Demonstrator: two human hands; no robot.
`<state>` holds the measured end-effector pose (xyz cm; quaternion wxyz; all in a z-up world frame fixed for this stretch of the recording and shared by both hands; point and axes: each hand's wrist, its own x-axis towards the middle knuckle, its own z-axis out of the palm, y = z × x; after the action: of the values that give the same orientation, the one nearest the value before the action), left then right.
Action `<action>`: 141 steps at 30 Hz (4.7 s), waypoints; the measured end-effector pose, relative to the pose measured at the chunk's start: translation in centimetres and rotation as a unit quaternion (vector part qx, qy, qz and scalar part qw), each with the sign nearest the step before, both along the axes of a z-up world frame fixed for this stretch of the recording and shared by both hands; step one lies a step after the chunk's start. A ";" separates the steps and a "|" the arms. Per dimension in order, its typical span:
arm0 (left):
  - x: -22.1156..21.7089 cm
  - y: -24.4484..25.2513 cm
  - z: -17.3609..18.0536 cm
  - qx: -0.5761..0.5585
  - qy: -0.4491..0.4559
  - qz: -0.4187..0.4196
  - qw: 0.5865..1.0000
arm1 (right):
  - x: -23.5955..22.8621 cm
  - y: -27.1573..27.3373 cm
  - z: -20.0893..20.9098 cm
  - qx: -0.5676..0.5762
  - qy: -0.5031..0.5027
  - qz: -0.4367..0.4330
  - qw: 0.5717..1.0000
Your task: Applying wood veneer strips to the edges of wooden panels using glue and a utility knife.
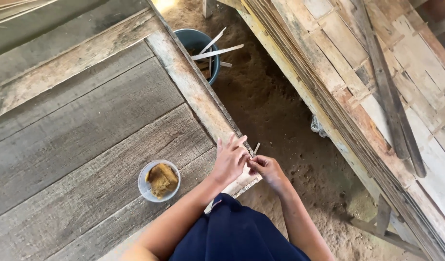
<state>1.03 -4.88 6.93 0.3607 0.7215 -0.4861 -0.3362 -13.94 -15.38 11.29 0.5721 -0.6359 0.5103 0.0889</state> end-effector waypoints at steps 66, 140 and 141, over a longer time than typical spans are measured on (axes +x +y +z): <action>-7.5 2.2 -3.9 0.301 -0.140 -0.082 0.940 | 3.8 -1.9 -5.3 -0.245 0.273 0.480 0.797; 0.2 14.3 3.0 -0.041 0.604 0.157 0.780 | 10.9 5.9 9.7 0.078 -0.330 -0.123 0.933; 0.7 15.9 3.0 -0.044 0.602 0.174 0.778 | 12.0 6.4 9.4 0.091 -0.328 -0.111 0.934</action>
<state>1.75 11.06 9.96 0.6637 0.4275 -0.0508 -0.6116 -1.96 -8.96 20.69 0.7691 -0.5147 0.3508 -0.1428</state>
